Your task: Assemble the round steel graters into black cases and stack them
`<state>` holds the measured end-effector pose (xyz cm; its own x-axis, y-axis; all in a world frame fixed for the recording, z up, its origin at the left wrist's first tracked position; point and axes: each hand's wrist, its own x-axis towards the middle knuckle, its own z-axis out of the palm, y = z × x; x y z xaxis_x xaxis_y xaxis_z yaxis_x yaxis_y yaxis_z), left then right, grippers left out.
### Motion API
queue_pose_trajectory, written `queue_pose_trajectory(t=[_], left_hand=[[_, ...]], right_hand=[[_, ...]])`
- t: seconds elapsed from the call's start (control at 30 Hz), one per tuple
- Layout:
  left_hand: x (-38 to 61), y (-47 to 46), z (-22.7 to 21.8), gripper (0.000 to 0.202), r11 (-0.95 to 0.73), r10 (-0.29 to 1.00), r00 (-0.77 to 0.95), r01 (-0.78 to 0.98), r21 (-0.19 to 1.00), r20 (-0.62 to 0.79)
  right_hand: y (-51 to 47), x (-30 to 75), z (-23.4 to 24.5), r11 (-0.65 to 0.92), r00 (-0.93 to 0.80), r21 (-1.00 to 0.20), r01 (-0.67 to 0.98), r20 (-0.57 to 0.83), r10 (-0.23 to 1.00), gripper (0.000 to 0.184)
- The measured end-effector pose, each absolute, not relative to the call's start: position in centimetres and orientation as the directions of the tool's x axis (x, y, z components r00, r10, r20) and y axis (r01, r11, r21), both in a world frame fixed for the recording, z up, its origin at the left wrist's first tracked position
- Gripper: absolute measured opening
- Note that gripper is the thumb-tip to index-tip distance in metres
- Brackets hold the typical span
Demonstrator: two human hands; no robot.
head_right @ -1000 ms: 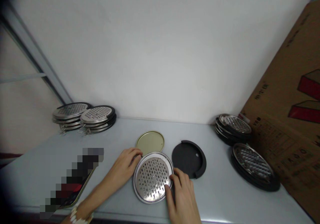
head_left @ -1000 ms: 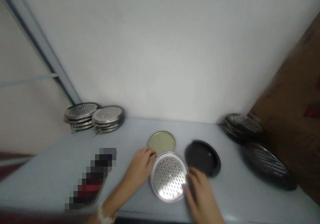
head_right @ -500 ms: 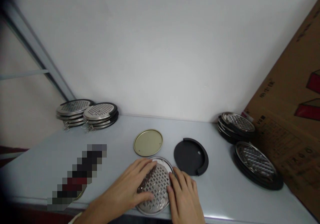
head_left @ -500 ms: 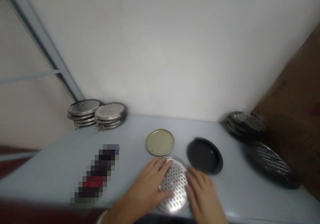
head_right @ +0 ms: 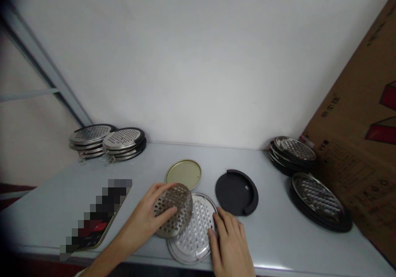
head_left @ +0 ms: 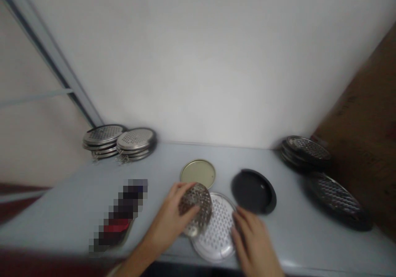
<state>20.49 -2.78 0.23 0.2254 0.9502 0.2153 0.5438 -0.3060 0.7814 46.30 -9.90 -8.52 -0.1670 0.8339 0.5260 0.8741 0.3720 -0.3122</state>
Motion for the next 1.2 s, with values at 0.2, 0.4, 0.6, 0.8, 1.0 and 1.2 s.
queue_pose_trajectory(t=[0.2,0.4,0.6,0.8,1.0,1.2], left_hand=[[18.1,2.9,1.2,0.051,-0.287,0.955,0.119,0.612,0.737,0.273],[19.9,8.7,1.1,0.057,-0.276,0.959,0.150,0.703,0.655,0.242],[21.3,9.8,-0.9,0.053,-0.245,0.968,0.158,0.767,0.593,0.196],[21.2,9.4,-1.4,0.051,-0.257,0.966,0.211,0.821,0.510,0.148],[21.4,9.2,-1.6,0.053,-0.253,0.967,0.215,0.852,0.458,0.135],[21.3,8.4,-1.3,0.052,-0.228,0.973,0.195,0.881,0.415,0.121]], right_hand=[[-9.8,46.4,-8.6,0.381,-0.179,-0.297,0.876,0.533,0.827,0.031],[-9.2,47.3,-9.8,0.449,-0.267,-0.202,0.870,0.573,0.775,0.034],[-8.9,47.6,-10.2,0.455,-0.289,-0.154,0.877,0.589,0.755,0.035],[-8.9,47.5,-10.2,0.457,-0.288,-0.145,0.877,0.603,0.744,0.034],[-8.9,47.7,-10.4,0.466,-0.306,-0.125,0.876,0.601,0.738,0.035],[-8.7,48.0,-10.9,0.466,-0.312,-0.102,0.879,0.616,0.723,0.034]])
